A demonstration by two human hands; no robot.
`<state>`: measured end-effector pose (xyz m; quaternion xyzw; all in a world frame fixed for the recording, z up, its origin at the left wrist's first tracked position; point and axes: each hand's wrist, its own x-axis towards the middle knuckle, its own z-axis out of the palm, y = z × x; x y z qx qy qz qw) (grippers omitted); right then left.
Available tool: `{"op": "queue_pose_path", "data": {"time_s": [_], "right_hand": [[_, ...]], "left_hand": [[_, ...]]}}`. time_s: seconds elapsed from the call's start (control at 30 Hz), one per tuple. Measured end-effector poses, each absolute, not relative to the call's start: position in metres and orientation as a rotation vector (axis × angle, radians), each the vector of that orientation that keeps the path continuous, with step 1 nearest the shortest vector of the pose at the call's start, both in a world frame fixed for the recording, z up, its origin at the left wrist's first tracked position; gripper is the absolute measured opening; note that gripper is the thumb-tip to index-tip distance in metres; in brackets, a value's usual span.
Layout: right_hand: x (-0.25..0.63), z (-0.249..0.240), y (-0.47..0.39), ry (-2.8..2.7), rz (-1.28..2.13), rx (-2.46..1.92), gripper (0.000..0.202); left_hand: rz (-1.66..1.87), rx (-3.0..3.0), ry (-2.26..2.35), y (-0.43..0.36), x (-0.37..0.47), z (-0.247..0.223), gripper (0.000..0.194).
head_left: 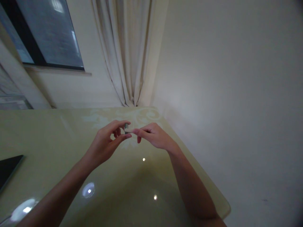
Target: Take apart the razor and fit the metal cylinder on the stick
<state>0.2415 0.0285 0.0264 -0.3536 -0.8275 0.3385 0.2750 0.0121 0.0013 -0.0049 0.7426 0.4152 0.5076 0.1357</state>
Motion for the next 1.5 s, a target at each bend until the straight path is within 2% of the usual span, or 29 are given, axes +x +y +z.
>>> {"op": "queue_pose_path", "data": {"time_s": [0.13,0.3,1.5], "right_hand": [[0.241,0.026,0.029,-2.193,0.781,-0.978,0.066],[0.242,0.026,0.03,-2.23,0.929,-0.951,0.068],[0.245,0.029,0.031,-2.165,0.745,-0.948,0.068]], "left_hand": [[1.443,2.164,1.208,0.001,0.013,-0.004,0.032],[1.435,2.171,1.207,-0.001,0.013,-0.001,0.032],[1.435,2.232,1.127,-0.011,0.017,0.007,0.027]]}}
